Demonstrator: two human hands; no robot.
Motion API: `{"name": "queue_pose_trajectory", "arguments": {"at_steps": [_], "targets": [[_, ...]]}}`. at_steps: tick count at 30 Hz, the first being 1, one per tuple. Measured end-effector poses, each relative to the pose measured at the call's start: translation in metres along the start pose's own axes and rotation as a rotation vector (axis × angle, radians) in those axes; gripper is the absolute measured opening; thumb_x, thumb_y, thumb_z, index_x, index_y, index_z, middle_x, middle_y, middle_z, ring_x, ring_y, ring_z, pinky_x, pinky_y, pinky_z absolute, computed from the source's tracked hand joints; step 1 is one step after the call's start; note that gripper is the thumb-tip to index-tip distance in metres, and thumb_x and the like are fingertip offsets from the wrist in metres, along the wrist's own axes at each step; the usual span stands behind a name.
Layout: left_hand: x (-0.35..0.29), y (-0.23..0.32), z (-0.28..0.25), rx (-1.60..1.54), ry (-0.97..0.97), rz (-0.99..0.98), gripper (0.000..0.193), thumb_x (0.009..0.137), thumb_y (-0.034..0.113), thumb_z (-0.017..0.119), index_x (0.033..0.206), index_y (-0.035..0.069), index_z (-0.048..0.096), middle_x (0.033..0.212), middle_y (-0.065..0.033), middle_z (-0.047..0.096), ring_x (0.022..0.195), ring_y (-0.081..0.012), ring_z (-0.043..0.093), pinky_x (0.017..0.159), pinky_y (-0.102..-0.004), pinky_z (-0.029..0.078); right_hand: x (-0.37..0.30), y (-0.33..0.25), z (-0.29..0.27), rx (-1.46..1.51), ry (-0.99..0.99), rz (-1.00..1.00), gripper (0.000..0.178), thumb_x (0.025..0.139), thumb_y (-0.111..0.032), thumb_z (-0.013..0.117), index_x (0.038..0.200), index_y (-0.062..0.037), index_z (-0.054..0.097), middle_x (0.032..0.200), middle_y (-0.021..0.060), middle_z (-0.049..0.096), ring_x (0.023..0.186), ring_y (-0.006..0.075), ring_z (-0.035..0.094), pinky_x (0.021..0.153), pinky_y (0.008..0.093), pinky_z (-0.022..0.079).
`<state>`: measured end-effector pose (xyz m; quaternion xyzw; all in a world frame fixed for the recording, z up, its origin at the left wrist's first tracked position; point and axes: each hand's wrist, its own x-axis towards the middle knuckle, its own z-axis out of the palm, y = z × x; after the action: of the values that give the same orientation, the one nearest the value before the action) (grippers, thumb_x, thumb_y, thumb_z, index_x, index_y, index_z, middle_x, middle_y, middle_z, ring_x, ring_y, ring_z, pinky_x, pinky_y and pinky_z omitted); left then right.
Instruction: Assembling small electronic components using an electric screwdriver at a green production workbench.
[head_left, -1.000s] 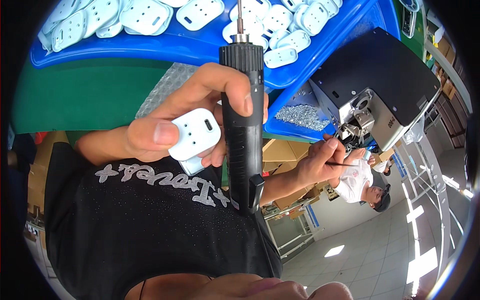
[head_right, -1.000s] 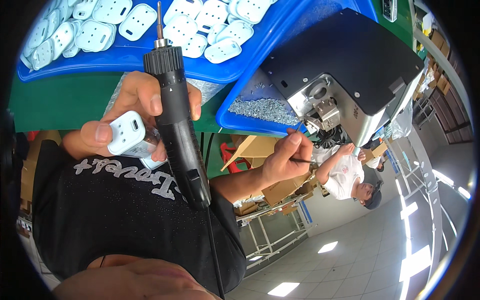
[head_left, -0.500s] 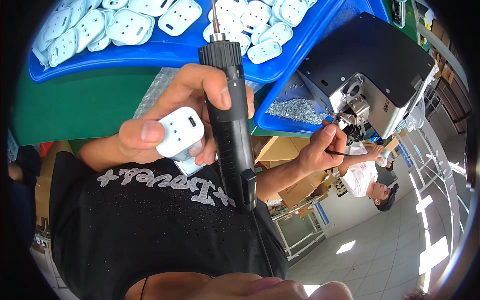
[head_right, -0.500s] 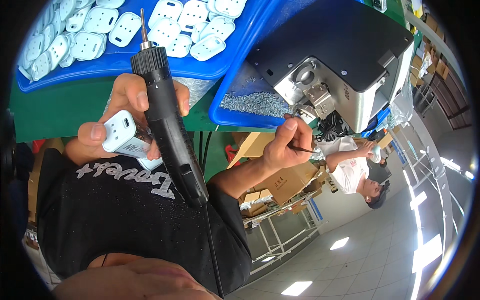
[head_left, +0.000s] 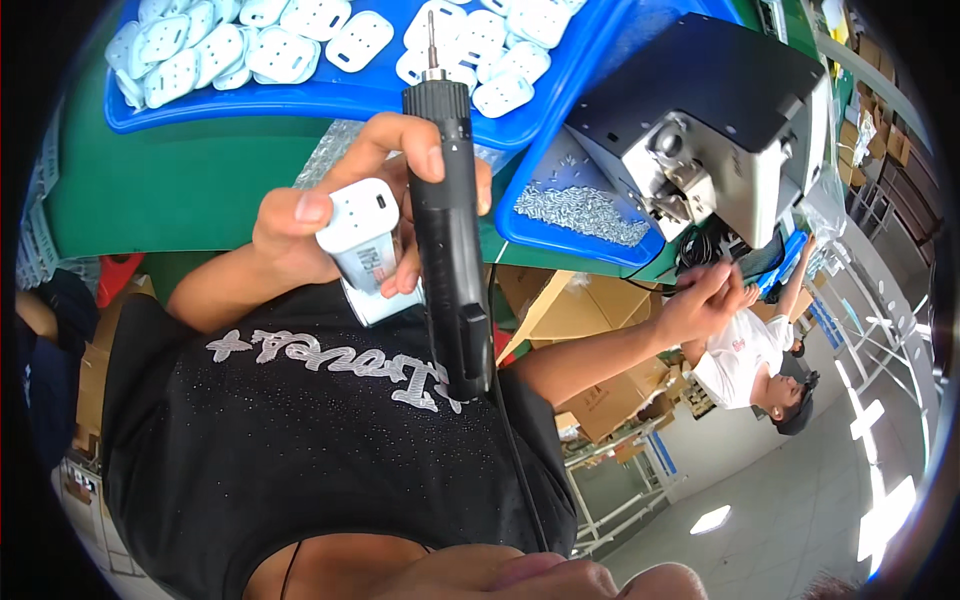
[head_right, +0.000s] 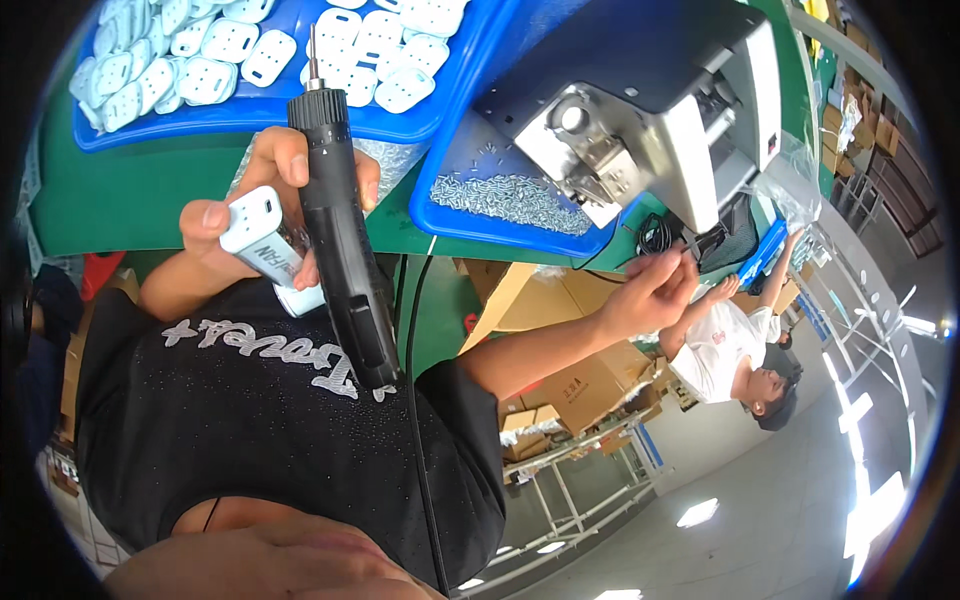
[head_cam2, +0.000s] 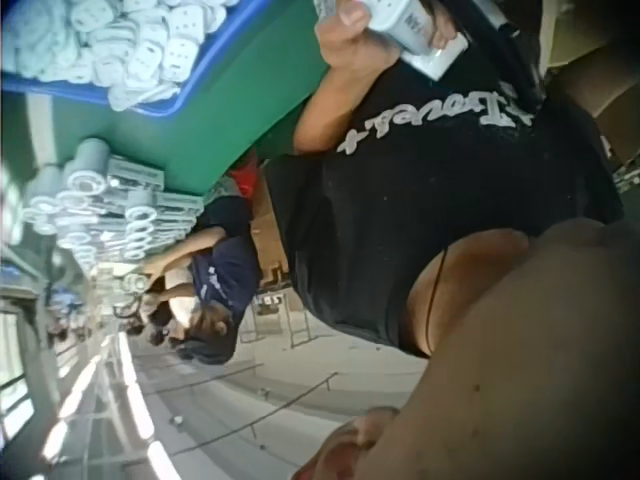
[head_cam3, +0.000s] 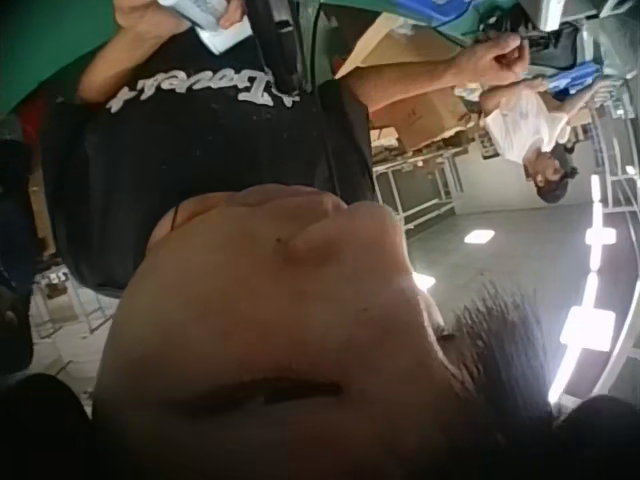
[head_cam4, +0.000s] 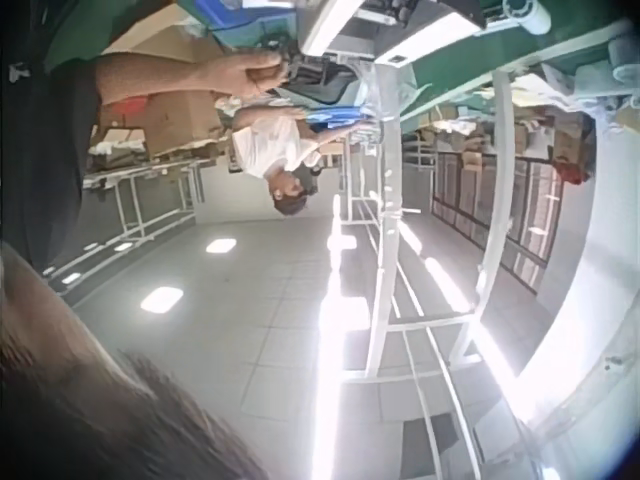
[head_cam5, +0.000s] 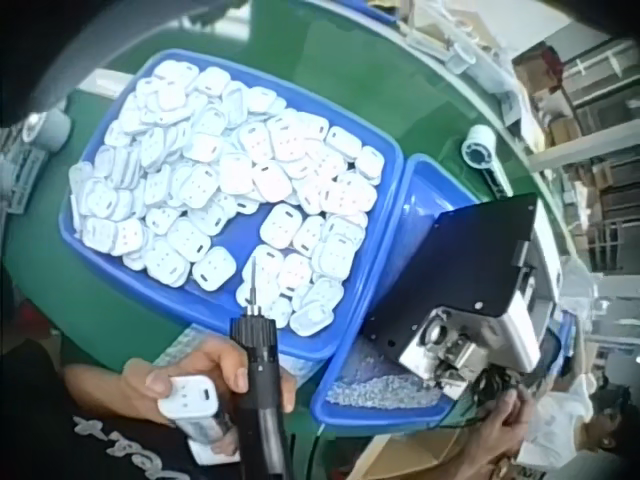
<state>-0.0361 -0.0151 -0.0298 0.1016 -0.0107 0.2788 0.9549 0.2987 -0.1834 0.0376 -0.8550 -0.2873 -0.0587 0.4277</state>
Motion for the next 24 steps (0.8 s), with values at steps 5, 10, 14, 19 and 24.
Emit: {"name": "queue_pose_trajectory", "arguments": {"at_steps": [5, 10, 14, 19, 24], "targets": [[0.006, 0.002, 0.0, 0.017, -0.083, 0.022, 0.06, 0.087, 0.05, 0.054, 0.131, 0.013, 0.039, 0.126, -0.0338, 0.04, 0.059, -0.0228, 0.066, 0.047, -0.0273, 0.054, 0.023, -0.044, 0.003, -0.816, -0.012, -0.459, 0.031, 0.086, -0.012, 0.074, 0.111, 0.0045, 0.064, 0.093, 0.0143, 0.071, 0.083, 0.0259, 0.07, 0.075, 0.0343, 0.055], [0.018, -0.002, 0.03, -0.055, 0.04, 0.015, 0.057, 0.09, 0.051, 0.051, 0.135, 0.019, 0.035, 0.128, -0.0355, 0.038, 0.053, -0.023, 0.065, 0.045, -0.0287, 0.056, -0.046, -0.067, 0.021, 0.148, -0.393, -0.749, 0.032, 0.072, -0.003, 0.081, 0.102, -0.0017, 0.069, 0.11, 0.0181, 0.069, 0.099, 0.0338, 0.068, 0.084, 0.0456, 0.055], [0.024, -0.005, 0.059, 0.082, 0.114, -0.188, 0.06, 0.092, 0.054, 0.049, 0.138, 0.02, 0.029, 0.129, -0.0311, 0.042, 0.054, -0.0214, 0.063, 0.045, -0.0275, 0.054, -0.112, -0.078, 0.053, 0.658, -0.635, -0.658, 0.051, 0.071, -0.002, 0.08, 0.115, -0.0205, 0.061, 0.124, 0.0155, 0.062, 0.112, 0.0354, 0.061, 0.09, 0.0456, 0.055], [0.039, 0.002, 0.077, 0.275, 0.068, -0.469, 0.079, 0.09, 0.058, 0.055, 0.144, 0.012, 0.02, 0.126, -0.0242, 0.047, 0.07, -0.0203, 0.062, 0.055, -0.0295, 0.051, -0.12, -0.112, 0.082, 0.63, -0.055, -0.69, 0.06, 0.076, -0.013, 0.082, 0.126, -0.0249, 0.05, 0.116, 0.0103, 0.063, 0.112, 0.0319, 0.058, 0.095, 0.048, 0.048], [0.032, -0.019, 0.076, 0.473, -0.224, -0.327, 0.08, 0.093, 0.034, 0.06, 0.15, 0.004, 0.013, 0.119, -0.0201, 0.056, 0.09, -0.0194, 0.063, 0.07, -0.0301, 0.049, -0.079, -0.11, 0.074, 1.3, -0.408, -0.429, 0.056, 0.089, -0.049, 0.065, 0.132, -0.0193, 0.045, 0.104, 0.0084, 0.062, 0.098, 0.0279, 0.057, 0.094, 0.0561, 0.038]]}}
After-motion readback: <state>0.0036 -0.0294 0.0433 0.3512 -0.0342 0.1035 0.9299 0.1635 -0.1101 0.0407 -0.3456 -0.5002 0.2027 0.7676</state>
